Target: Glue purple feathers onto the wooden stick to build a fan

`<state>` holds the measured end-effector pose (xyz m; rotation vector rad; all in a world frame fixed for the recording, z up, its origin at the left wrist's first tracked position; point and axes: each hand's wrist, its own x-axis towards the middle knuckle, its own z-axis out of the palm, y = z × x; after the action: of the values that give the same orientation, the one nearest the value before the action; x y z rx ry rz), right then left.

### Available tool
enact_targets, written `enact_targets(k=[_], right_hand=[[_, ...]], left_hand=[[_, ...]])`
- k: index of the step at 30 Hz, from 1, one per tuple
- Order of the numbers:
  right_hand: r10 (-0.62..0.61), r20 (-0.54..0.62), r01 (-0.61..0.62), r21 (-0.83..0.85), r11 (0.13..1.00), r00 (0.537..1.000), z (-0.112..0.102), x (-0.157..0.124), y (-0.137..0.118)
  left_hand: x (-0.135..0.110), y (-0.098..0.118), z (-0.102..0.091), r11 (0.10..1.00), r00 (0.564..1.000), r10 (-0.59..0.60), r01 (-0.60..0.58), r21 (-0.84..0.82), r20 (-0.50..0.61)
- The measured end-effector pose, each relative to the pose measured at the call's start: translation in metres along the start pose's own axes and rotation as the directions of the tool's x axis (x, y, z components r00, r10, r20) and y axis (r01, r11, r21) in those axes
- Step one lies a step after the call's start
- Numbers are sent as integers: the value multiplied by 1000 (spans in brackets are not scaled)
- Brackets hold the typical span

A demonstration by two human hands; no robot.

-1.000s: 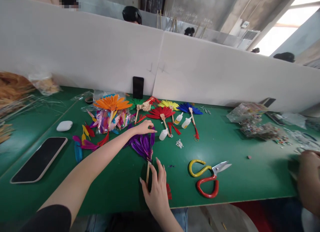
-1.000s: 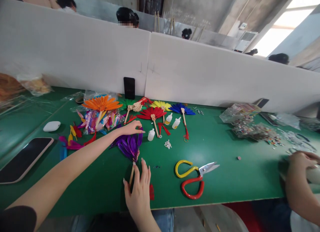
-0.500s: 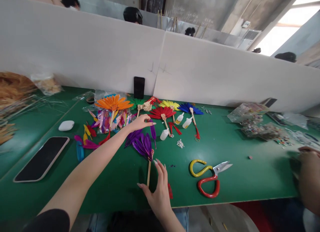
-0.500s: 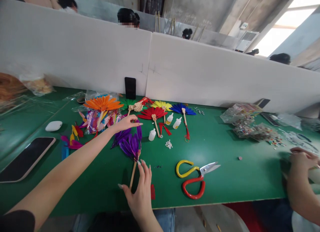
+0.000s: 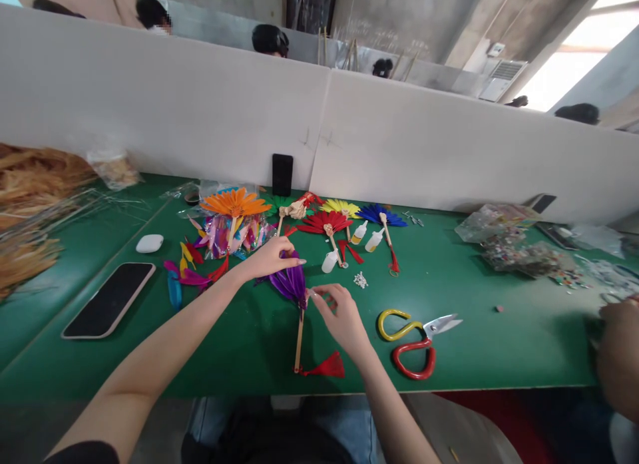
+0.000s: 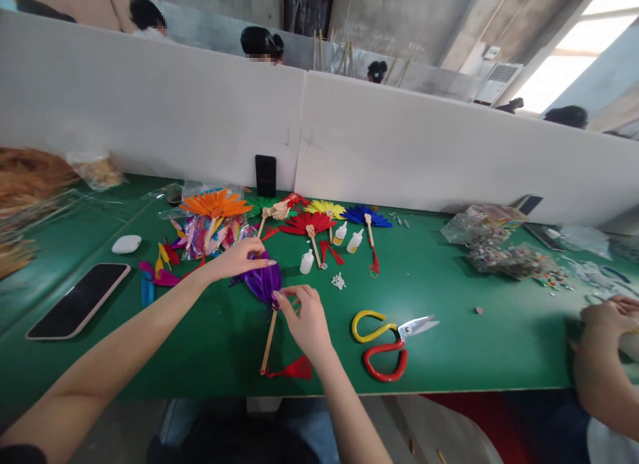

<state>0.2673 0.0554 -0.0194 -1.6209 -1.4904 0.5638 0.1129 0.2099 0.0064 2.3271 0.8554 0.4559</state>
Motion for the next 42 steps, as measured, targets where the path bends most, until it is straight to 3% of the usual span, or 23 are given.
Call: enact_targets(k=[5,8,10,12,14,19,21,25,33,42], right_hand=[[49,142,-68,137,988,989,15,33,2],[60,143,-88,195,977,988,11,36,10],[96,114,-123,265,956,989,3,30,18],[143,110,-172,319,932,984,-4,19,26],[176,125,-211,366,907,976,-5,6,31],[194,211,-277,509,815,958,24,-31,30],[188,273,-307,509,804,944,38,-41,27],[193,261,-298,464,834,946,53,-48,26],[188,235,-269,385,883,954,54,-46,26],[188,220,-252,311,917,957,55,-47,24]], left_hand=[[0,17,9,997,996,64,-61,-40,59],[1,9,11,992,995,96,-93,-81,30],[0,-7,14,997,997,67,-68,-26,-38],[0,-26,21,996,992,-24,34,77,-120],[0,-43,31,982,989,-81,100,161,-125],[5,-61,53,967,994,-43,67,247,-102],[8,-62,56,966,994,-36,62,253,-104],[9,-61,55,969,994,-32,56,241,-103],[-4,-51,50,951,994,10,23,307,-107],[3,-49,49,981,983,-78,106,164,-164]])
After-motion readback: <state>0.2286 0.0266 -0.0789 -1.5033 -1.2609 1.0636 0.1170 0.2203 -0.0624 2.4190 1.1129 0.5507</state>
